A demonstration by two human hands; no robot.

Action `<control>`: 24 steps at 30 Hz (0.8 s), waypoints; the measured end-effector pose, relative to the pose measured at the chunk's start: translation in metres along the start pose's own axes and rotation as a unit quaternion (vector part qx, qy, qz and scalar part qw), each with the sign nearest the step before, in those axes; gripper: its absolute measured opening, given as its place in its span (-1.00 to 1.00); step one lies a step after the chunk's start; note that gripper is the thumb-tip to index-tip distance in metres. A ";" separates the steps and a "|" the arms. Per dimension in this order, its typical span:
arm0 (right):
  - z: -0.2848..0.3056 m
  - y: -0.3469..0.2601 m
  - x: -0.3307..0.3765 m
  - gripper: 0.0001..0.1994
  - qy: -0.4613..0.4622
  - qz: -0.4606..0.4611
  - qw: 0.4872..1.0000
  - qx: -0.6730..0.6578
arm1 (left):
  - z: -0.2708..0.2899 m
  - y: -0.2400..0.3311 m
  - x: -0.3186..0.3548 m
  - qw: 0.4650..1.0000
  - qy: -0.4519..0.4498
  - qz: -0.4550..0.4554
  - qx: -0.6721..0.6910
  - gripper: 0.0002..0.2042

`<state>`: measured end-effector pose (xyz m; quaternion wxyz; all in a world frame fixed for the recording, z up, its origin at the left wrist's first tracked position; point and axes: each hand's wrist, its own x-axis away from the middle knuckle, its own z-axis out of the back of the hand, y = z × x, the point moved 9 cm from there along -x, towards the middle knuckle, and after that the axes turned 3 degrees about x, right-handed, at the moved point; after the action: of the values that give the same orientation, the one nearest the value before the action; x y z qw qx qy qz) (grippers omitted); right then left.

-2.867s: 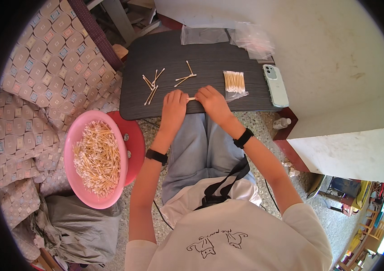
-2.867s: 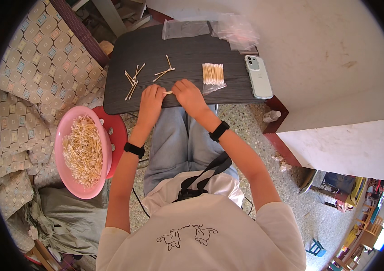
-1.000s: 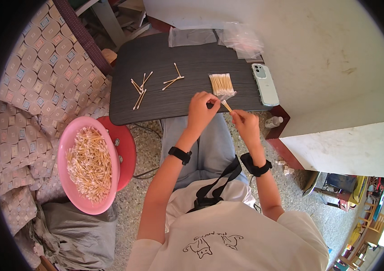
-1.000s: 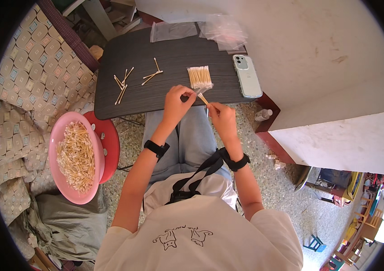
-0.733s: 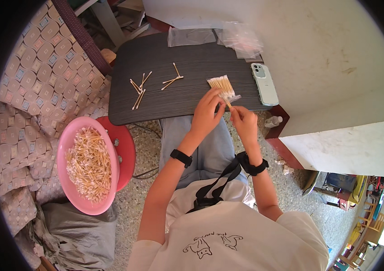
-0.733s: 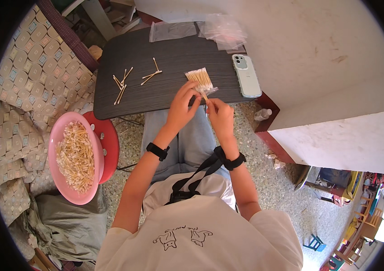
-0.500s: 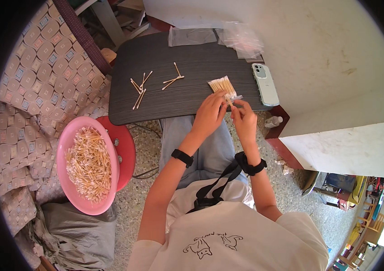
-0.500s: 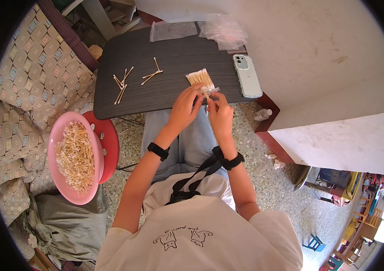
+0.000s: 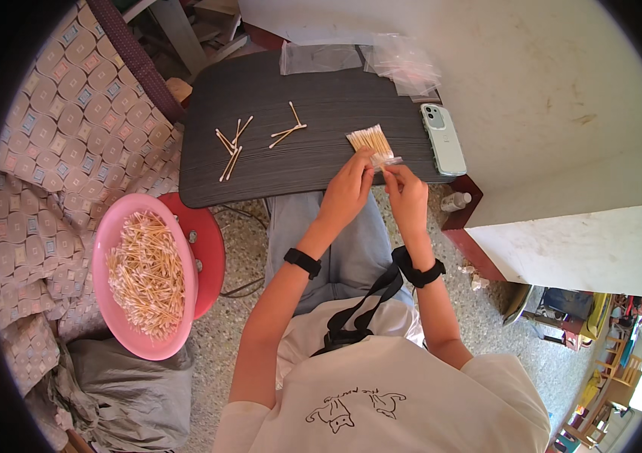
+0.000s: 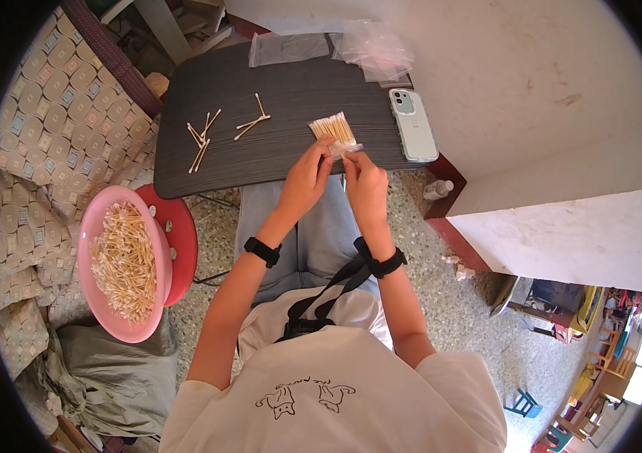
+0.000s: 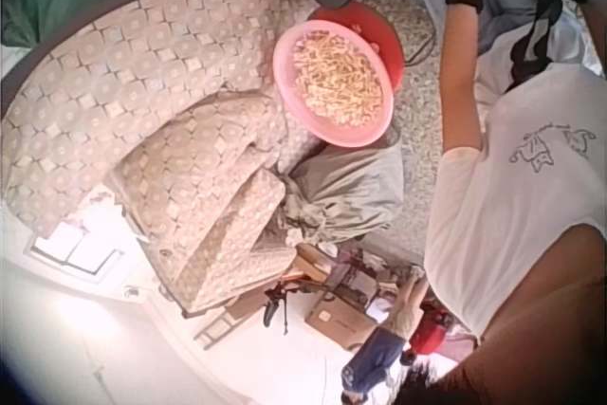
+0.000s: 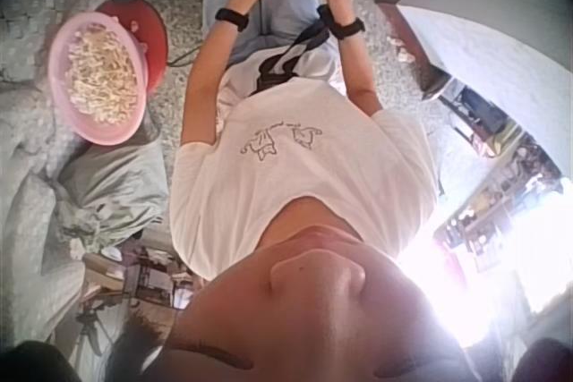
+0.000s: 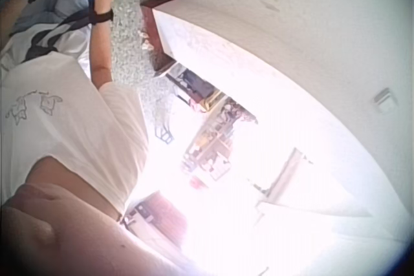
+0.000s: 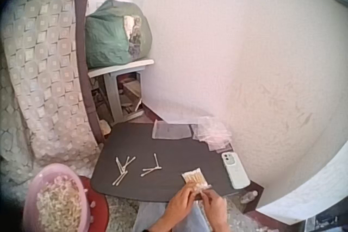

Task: Packaging cotton swabs into small plastic bags.

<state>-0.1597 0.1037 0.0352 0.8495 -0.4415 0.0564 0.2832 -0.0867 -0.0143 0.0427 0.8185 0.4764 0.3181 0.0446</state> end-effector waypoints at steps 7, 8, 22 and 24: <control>-0.005 -0.006 -0.005 -0.88 -0.021 -0.015 0.999 -0.020 | -0.003 -0.005 0.003 0.999 -0.020 0.024 -0.009 -0.80; -0.003 -0.008 -0.006 -0.90 -0.007 -0.011 1.000 -0.022 | -0.004 -0.006 0.004 0.999 -0.023 0.025 -0.009 -0.76; -0.020 -0.002 -0.019 -0.93 0.001 -0.012 1.000 -0.009 | -0.008 -0.002 0.006 0.999 -0.032 -0.014 -0.038 -0.65; -0.020 0.000 -0.018 -0.93 0.009 -0.025 0.999 -0.026 | -0.006 -0.003 0.005 0.998 -0.023 -0.007 -0.052 -0.66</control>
<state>-0.1719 0.0807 0.0293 0.8439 -0.4673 0.0455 0.2596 -0.0865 -0.0096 0.0353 0.8493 0.4320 0.3001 0.0442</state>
